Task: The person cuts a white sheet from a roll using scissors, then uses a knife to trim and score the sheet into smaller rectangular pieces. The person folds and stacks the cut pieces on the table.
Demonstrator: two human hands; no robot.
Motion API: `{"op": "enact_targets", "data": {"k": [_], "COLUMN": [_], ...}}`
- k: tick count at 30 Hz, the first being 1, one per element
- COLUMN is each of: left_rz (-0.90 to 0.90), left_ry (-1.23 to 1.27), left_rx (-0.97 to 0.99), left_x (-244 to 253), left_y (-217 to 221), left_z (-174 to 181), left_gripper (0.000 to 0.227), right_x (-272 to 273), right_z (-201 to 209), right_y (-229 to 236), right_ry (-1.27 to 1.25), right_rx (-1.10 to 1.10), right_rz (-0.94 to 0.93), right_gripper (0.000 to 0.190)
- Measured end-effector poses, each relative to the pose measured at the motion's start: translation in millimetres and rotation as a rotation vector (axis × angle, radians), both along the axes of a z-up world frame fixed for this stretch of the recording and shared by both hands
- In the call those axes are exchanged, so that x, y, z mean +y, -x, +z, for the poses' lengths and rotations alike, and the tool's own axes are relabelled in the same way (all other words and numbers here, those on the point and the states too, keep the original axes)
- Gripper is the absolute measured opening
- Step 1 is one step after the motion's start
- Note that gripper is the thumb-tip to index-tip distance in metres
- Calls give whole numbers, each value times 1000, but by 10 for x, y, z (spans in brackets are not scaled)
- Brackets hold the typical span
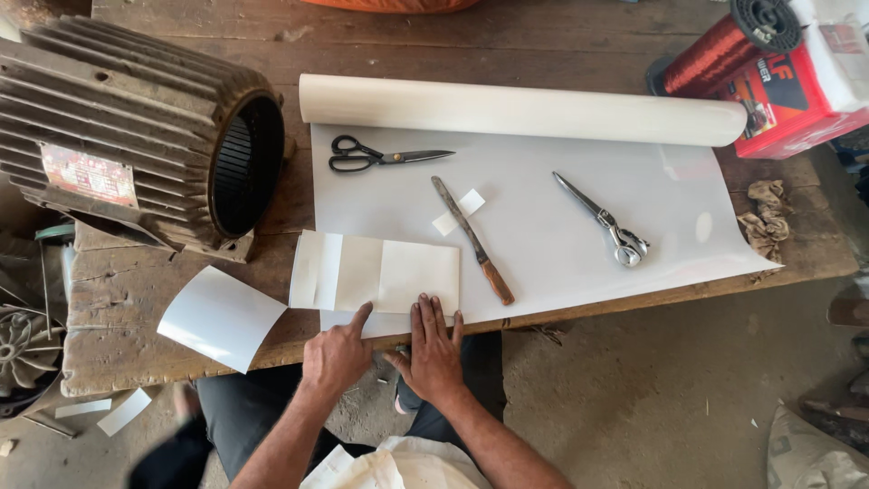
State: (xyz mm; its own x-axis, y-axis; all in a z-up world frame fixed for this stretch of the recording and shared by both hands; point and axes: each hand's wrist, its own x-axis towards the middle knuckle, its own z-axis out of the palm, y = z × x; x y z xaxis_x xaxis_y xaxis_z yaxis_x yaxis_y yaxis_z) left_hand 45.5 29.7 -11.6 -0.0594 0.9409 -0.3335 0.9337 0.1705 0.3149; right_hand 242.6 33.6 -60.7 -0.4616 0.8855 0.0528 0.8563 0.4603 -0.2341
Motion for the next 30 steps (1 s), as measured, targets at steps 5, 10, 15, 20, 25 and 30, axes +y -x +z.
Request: {"op": "enact_targets", "data": {"k": [5, 10, 15, 20, 25, 30], "left_rz": [81, 164, 112, 67, 119, 158], "left_ry": [42, -354, -700, -332, -313, -345], "left_rx": [-29, -68, -54, 111, 89, 69], "left_x": [62, 16, 151, 117, 104, 116], "left_y": [152, 347, 418, 216, 165, 179], "left_z": [286, 455, 129, -316, -479, -450], "left_gripper": [70, 68, 87, 89, 85, 76], "right_x": [8, 6, 1, 4, 6, 8], "right_z": [21, 11, 19, 29, 13, -19], "right_y": [13, 13, 43, 43, 42, 49], "right_ry": [-49, -49, -78, 4, 5, -28], "right_rx": [35, 43, 18, 6, -11, -28], "right_rz": [17, 10, 1, -16, -20, -19], "right_gripper": [101, 100, 100, 99, 100, 100]}}
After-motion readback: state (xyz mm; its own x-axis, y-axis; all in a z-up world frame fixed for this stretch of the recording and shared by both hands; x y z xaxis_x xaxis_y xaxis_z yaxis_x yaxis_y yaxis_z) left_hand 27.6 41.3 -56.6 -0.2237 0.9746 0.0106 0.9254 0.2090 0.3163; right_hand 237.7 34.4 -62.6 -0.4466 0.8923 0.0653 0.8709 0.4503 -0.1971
